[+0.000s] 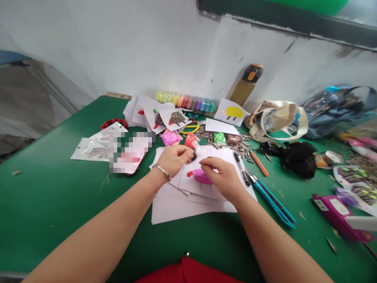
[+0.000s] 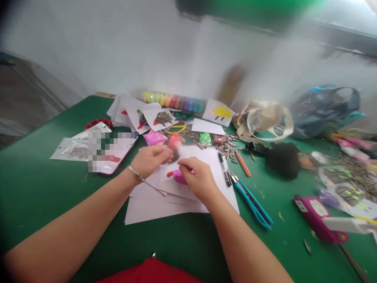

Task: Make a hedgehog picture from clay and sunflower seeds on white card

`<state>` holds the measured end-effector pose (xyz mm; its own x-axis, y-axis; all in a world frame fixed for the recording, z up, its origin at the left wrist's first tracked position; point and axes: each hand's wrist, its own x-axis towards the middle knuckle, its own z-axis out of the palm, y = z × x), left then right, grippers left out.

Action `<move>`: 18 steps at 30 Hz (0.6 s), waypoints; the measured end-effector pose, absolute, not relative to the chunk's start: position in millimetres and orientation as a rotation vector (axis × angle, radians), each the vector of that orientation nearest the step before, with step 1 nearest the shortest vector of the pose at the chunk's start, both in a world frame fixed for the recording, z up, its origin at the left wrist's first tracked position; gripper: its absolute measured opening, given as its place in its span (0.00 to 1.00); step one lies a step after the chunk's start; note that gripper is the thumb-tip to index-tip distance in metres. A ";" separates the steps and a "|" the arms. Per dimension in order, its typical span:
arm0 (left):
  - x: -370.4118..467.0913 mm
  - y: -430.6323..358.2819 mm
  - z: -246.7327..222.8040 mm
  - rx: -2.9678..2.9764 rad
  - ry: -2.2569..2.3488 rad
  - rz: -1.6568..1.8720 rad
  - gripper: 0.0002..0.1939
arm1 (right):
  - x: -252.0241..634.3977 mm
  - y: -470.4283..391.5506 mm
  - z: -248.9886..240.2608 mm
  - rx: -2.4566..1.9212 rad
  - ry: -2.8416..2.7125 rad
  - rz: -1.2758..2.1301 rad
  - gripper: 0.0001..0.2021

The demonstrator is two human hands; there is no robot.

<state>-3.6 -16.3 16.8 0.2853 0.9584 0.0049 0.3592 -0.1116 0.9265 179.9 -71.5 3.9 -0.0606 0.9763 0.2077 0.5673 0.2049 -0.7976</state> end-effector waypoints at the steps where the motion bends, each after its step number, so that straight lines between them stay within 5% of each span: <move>1: -5.2 -17.6 16.4 1.774 1.246 0.772 0.14 | 181.3 -72.0 2.1 -1.460 -1.746 0.685 0.08; 18: -30.3 -26.9 7.2 2.564 0.995 0.511 0.14 | 177.0 -68.1 -6.9 -1.412 -2.019 0.519 0.08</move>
<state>-30.3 -26.9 7.2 0.6896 0.6946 0.2049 0.5714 -0.6957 0.4353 177.0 -68.1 -6.9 -0.2419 0.9351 0.2590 0.6942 0.3532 -0.6271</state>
